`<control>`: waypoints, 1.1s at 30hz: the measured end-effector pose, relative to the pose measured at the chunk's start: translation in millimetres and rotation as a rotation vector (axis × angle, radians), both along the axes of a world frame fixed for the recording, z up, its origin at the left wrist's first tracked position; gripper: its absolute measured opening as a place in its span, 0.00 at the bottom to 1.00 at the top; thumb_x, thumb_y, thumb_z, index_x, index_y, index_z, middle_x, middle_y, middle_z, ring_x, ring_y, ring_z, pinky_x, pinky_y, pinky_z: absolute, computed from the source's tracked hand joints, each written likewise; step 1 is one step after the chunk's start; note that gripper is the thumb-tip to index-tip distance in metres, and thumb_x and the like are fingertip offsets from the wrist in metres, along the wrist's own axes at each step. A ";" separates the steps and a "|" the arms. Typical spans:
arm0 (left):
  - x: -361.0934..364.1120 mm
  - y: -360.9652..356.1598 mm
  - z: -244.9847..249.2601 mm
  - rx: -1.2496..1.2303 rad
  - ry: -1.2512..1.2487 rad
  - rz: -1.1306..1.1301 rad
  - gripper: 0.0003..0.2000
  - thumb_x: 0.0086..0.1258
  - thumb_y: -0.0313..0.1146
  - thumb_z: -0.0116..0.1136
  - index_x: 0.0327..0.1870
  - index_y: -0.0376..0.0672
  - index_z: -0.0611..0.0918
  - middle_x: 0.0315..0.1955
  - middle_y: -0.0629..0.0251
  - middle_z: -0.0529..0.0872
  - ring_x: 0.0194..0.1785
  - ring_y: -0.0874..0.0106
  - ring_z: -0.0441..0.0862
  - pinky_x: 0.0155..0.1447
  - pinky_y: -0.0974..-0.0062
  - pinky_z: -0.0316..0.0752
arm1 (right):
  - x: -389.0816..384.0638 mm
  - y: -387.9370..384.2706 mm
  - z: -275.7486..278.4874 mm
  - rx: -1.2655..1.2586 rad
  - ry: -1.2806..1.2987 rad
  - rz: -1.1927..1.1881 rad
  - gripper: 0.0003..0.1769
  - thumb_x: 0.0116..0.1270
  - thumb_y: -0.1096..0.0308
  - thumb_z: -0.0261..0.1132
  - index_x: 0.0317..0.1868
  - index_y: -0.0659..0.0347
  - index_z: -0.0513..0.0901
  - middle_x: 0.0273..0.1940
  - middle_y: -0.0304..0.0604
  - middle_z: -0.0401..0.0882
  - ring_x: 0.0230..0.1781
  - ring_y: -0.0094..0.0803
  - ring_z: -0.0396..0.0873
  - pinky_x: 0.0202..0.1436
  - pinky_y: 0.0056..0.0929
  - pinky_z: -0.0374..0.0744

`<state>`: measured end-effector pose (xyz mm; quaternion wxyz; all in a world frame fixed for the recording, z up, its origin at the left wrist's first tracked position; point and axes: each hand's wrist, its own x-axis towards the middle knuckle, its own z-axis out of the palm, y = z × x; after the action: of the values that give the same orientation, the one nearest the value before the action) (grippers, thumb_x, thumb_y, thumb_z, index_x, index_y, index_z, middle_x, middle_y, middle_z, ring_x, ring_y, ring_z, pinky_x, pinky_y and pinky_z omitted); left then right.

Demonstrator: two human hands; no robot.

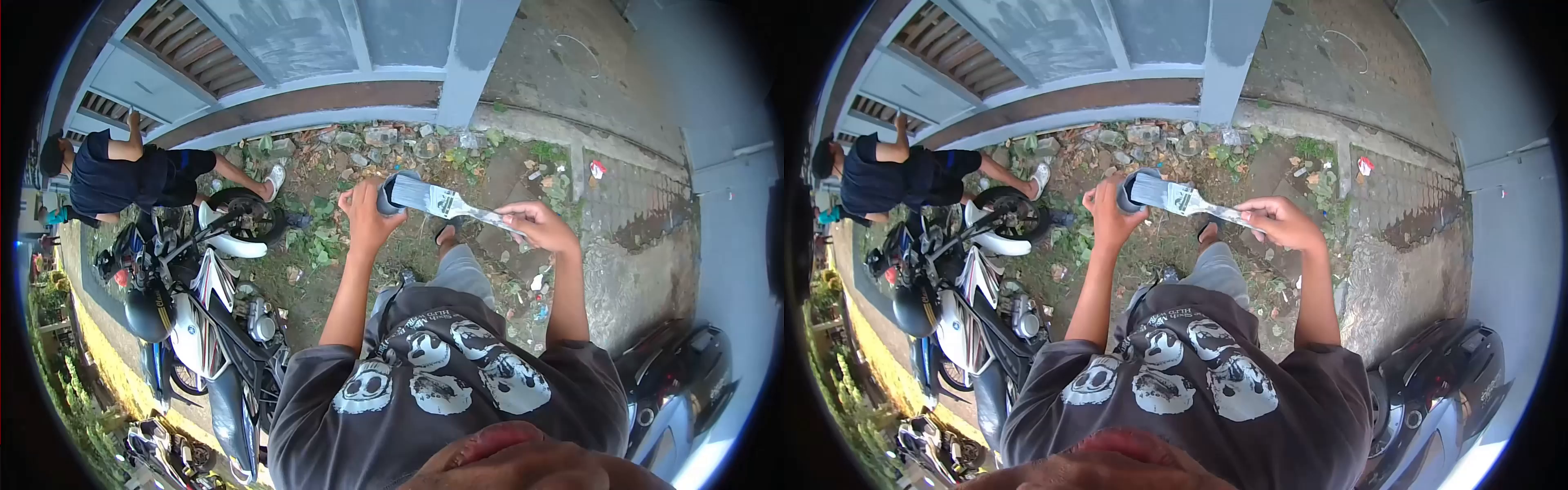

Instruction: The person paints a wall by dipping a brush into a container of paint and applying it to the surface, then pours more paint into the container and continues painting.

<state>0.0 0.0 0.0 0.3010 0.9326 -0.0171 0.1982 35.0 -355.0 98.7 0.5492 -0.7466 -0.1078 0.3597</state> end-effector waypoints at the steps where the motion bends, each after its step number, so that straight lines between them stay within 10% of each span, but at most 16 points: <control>1: 6.5 -4.5 -1.8 -0.002 -0.050 0.015 0.34 0.45 0.42 0.79 0.56 0.49 0.78 0.54 0.65 0.81 0.61 0.65 0.77 0.68 0.53 0.54 | 12.2 -1.4 3.3 -0.018 0.027 0.011 0.21 0.78 0.59 0.64 0.63 0.63 0.82 0.24 0.33 0.79 0.18 0.14 0.68 0.20 0.20 0.64; 12: -90.7 18.5 7.0 0.067 -0.051 0.014 0.38 0.40 0.39 0.82 0.59 0.52 0.78 0.55 0.71 0.81 0.64 0.69 0.77 0.68 0.55 0.54 | -29.8 75.2 52.6 -0.231 0.073 0.167 0.20 0.79 0.57 0.61 0.63 0.59 0.82 0.28 0.33 0.82 0.14 0.13 0.65 0.18 0.18 0.63; 15: -97.1 10.2 -6.7 0.039 0.013 -0.048 0.36 0.40 0.38 0.80 0.58 0.51 0.79 0.54 0.70 0.82 0.63 0.68 0.77 0.68 0.55 0.54 | -35.6 83.2 50.4 -0.315 -0.196 0.387 0.21 0.75 0.56 0.65 0.62 0.56 0.81 0.36 0.39 0.87 0.33 0.28 0.83 0.36 0.32 0.77; 21: -115.2 -9.2 -34.7 0.010 0.098 -0.151 0.37 0.41 0.40 0.81 0.59 0.51 0.78 0.53 0.68 0.80 0.62 0.66 0.77 0.70 0.51 0.54 | -74.6 100.0 53.5 -0.676 -0.534 0.488 0.18 0.68 0.60 0.69 0.56 0.52 0.81 0.40 0.51 0.86 0.46 0.51 0.85 0.46 0.49 0.79; 33: -146.6 -13.7 -106.4 -0.086 0.251 -0.179 0.34 0.41 0.40 0.80 0.55 0.49 0.79 0.50 0.68 0.81 0.59 0.64 0.78 0.69 0.50 0.55 | -104.1 136.9 -45.2 -0.870 -0.602 0.525 0.10 0.70 0.65 0.61 0.43 0.61 0.85 0.36 0.52 0.87 0.41 0.51 0.88 0.42 0.50 0.83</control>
<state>-146.6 -13.7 -106.4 0.3570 0.9310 -0.0539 0.0533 -69.2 -218.1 53.4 0.0302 -0.9208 -0.2826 0.2672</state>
